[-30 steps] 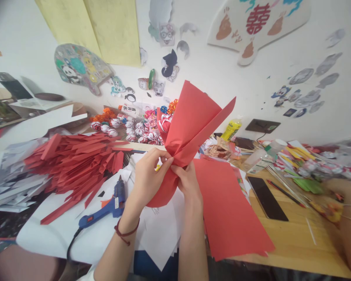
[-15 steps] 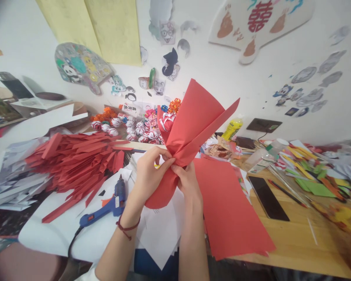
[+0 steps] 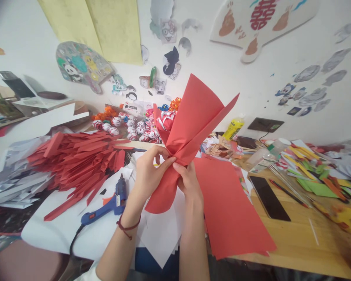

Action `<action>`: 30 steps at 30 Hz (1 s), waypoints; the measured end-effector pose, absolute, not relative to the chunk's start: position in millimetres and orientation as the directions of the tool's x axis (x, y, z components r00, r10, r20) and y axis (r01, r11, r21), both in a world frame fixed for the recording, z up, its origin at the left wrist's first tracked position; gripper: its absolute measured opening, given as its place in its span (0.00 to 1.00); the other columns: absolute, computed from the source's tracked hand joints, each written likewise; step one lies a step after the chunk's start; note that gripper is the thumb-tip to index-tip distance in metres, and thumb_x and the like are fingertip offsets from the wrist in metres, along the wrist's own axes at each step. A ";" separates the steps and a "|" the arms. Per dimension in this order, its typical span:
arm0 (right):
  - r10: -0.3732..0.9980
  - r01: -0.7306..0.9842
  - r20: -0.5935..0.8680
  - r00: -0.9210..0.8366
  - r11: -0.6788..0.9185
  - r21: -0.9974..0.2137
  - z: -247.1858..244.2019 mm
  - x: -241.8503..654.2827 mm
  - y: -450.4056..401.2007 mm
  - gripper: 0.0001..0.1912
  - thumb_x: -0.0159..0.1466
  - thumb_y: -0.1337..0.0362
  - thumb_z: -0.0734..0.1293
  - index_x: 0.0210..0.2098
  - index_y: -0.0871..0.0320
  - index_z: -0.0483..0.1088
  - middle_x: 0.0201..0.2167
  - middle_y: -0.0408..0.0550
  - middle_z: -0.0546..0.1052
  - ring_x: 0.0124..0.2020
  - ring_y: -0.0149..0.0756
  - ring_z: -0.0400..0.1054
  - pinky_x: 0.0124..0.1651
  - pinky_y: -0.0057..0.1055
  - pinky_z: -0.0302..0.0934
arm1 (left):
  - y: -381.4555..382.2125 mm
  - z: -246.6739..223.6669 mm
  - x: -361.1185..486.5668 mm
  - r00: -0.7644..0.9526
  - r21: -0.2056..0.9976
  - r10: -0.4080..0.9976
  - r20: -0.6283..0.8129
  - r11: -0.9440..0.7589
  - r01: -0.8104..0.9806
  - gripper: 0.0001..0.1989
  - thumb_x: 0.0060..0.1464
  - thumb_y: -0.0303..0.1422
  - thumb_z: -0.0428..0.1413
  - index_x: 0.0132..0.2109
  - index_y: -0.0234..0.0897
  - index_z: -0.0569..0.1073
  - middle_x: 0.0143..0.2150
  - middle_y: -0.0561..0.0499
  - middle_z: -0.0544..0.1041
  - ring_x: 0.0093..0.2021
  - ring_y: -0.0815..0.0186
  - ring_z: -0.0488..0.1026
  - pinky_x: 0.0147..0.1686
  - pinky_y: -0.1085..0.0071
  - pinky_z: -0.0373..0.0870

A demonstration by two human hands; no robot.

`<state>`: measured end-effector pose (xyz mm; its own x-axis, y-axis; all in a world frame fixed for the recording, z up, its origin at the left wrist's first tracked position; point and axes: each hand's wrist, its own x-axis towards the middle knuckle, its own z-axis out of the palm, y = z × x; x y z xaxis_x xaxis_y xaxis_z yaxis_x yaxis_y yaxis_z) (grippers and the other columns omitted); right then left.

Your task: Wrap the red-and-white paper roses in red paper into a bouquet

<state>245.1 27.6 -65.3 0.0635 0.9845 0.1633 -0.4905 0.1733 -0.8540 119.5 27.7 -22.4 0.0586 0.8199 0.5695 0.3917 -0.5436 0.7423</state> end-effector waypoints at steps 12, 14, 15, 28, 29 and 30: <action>0.993 -0.473 0.037 0.109 0.084 -0.877 -56.9 242.5 25.1 0.15 0.52 0.58 0.67 0.39 0.53 0.68 0.35 0.45 0.77 0.40 0.46 0.73 0.41 0.38 0.69 | 27.3 -22.7 119.2 0.071 0.756 0.840 0.538 -0.519 0.399 0.05 0.57 0.32 0.60 0.36 0.39 0.70 0.33 0.55 0.76 0.35 0.67 0.71 0.35 0.71 0.64; 0.992 -0.465 0.038 0.119 0.090 -0.881 -55.0 241.5 23.7 0.15 0.53 0.58 0.67 0.39 0.53 0.67 0.36 0.45 0.77 0.40 0.45 0.73 0.42 0.38 0.69 | 27.0 -23.0 118.8 0.071 0.762 0.846 0.528 -0.509 0.401 0.05 0.57 0.32 0.60 0.36 0.39 0.70 0.34 0.55 0.76 0.34 0.68 0.70 0.35 0.72 0.64; 0.992 -0.466 0.033 0.123 0.087 -0.880 -54.3 241.1 23.1 0.15 0.53 0.58 0.68 0.39 0.53 0.67 0.35 0.45 0.76 0.40 0.44 0.73 0.41 0.38 0.69 | 26.9 -23.2 118.6 0.069 0.766 0.850 0.522 -0.503 0.400 0.05 0.57 0.32 0.60 0.36 0.39 0.70 0.34 0.55 0.76 0.33 0.68 0.70 0.35 0.72 0.64; 0.992 -0.481 0.055 0.113 0.103 -0.871 -62.3 245.6 21.9 0.11 0.59 0.59 0.67 0.42 0.53 0.68 0.36 0.43 0.75 0.33 0.35 0.69 0.34 0.30 0.64 | 1.1 -12.7 102.1 -0.008 0.818 0.880 0.474 -0.437 0.374 0.03 0.61 0.30 0.55 0.38 0.40 0.72 0.35 0.56 0.78 0.30 0.71 0.69 0.32 0.73 0.63; 0.992 -0.493 0.044 0.114 0.095 -0.865 -63.4 246.4 22.4 0.12 0.59 0.59 0.67 0.41 0.53 0.68 0.35 0.42 0.75 0.32 0.35 0.68 0.33 0.30 0.64 | -10.8 -13.7 93.4 -0.034 0.790 0.875 0.484 -0.419 0.448 0.03 0.62 0.31 0.54 0.39 0.41 0.72 0.36 0.55 0.78 0.31 0.70 0.70 0.33 0.73 0.63; 0.993 -0.504 0.037 0.114 0.090 -0.859 -64.2 246.9 22.9 0.12 0.58 0.59 0.67 0.41 0.53 0.67 0.35 0.42 0.75 0.32 0.35 0.68 0.33 0.30 0.64 | -23.9 -16.9 82.6 -0.056 0.741 0.862 0.503 -0.397 0.541 0.04 0.63 0.31 0.53 0.40 0.41 0.73 0.36 0.55 0.78 0.31 0.69 0.70 0.34 0.72 0.63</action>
<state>246.9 22.9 -64.2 0.1141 0.9928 0.0367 -0.5043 0.0898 -0.8588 82.6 -23.9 -16.9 -0.0564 0.8622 0.5033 0.5410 -0.3973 0.7412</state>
